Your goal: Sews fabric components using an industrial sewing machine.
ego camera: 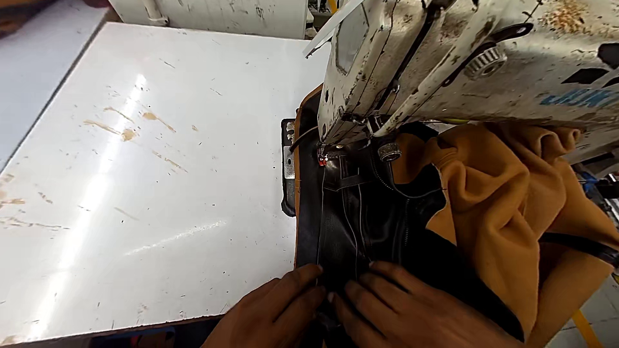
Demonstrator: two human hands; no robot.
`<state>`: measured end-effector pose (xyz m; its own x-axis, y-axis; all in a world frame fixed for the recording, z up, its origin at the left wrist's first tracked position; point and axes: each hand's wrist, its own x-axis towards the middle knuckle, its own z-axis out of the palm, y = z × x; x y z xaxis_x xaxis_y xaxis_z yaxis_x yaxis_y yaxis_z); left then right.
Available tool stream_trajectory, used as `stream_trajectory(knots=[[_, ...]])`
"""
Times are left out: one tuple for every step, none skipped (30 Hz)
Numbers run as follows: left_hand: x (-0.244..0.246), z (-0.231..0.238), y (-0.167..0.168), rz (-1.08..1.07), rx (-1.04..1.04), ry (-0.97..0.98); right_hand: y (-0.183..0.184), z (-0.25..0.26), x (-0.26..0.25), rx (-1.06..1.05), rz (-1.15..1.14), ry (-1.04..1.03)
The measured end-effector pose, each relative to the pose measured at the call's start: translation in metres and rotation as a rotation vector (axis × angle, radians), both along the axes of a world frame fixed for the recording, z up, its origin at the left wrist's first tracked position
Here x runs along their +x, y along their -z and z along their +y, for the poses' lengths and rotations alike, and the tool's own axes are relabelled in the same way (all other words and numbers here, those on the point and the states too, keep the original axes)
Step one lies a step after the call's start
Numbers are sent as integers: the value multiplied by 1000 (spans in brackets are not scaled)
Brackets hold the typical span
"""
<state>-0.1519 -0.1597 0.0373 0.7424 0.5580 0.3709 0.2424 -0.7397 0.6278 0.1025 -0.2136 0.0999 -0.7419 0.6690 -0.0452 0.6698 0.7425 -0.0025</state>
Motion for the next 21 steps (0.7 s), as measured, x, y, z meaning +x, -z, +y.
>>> stream_trajectory(knots=[[-4,-3,2,-10,18,-8,3,-3,0,-4,12,-15],[-8,-6,5,-19,56,-7,6,-5,1,-3,13,-23],[-11,-8,8,-25,102,-2,7,-6,2,-3,9,-14],[-13,-10,12,-22,156,-1,7,-6,2,-6,9,6],[-14,-10,14,-2,203,-5,7,-5,2,-9,13,30],[-14,-10,14,20,231,-11,7,-4,2,-21,25,56],[-13,-10,13,44,247,-17,6,-3,2,-42,47,87],[-11,-10,11,71,254,-28,5,-2,3,-74,78,120],[-8,-12,8,101,252,-53,4,0,5,-113,121,158],[-4,-15,5,136,241,-94,2,1,7,-157,166,197],[1,-19,1,181,226,-145,1,3,9,-204,209,235],[7,-25,-2,230,218,-203,-2,4,11,-245,244,266],[14,-31,-4,271,215,-264,-3,5,13,-272,267,283],[20,-37,-6,297,211,-323,-4,6,14,-291,274,285],[25,-42,-7,304,203,-378,-4,6,14,-306,269,277],[29,-46,-7,297,182,-423,-3,7,13,-311,252,261],[31,-49,-7,283,159,-454,-1,8,13,-310,233,244],[31,-52,-7,268,127,-469,0,8,12,-303,215,231],[29,-53,-7,251,96,-472,1,8,12,-291,207,224],[27,-54,-8,233,63,-466,2,8,12,-281,204,221],[24,-54,-8,209,30,-451,3,7,13,-276,206,220]])
